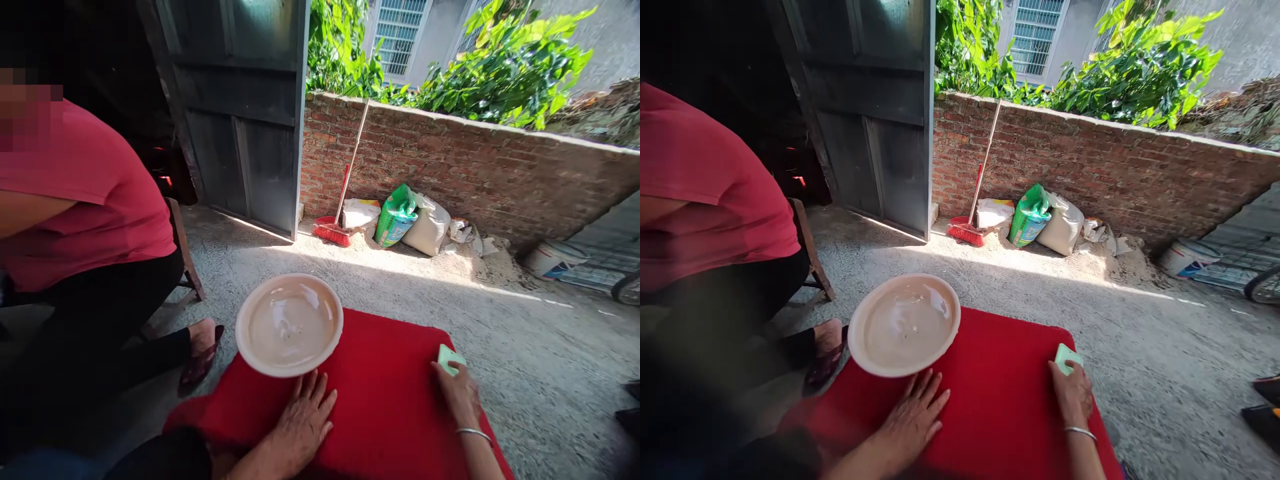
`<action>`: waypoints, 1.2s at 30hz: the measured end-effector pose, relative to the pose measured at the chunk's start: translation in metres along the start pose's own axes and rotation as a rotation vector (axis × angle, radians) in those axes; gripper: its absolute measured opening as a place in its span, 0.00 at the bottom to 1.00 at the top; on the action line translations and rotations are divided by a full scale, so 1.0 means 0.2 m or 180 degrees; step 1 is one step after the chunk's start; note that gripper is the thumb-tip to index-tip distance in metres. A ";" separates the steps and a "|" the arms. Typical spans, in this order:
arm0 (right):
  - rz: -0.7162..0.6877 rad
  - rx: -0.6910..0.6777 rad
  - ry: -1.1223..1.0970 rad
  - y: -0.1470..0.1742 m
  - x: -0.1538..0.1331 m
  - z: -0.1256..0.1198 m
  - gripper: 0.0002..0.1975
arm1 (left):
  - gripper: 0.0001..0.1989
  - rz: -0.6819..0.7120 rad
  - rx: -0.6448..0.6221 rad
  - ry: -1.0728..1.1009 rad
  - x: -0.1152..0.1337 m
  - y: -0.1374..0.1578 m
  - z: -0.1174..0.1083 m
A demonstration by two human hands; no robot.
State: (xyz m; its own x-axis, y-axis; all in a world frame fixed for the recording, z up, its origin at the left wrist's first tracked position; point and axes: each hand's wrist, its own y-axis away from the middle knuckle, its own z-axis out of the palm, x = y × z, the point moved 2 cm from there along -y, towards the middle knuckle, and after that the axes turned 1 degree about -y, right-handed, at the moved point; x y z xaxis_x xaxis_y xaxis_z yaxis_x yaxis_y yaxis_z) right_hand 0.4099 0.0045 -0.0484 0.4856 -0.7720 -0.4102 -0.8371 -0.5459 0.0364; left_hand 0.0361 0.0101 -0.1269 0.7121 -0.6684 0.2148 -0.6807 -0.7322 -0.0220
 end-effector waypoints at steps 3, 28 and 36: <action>-0.0454 -0.0352 -0.0141 0.29 -0.24 0.16 0.23 | 0.27 0.0043 -0.0044 -0.0089 -0.03 0.00 0.06; -0.1644 -0.1311 -0.0756 0.40 -0.48 0.33 0.17 | 0.26 0.0406 0.0974 -0.0749 -0.12 0.06 0.21; -0.0533 -0.0340 -0.0848 -0.20 0.01 0.02 0.28 | 0.25 0.0346 0.0924 -0.0767 -0.07 0.10 0.11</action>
State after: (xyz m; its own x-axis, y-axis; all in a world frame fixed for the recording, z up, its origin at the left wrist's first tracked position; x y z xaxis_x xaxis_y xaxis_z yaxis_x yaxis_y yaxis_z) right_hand 0.4433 0.0270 -0.0546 0.5195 -0.5640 -0.6419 -0.7132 -0.7000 0.0378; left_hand 0.0166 0.0025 -0.1514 0.6820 -0.7303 -0.0388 -0.7020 -0.6388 -0.3148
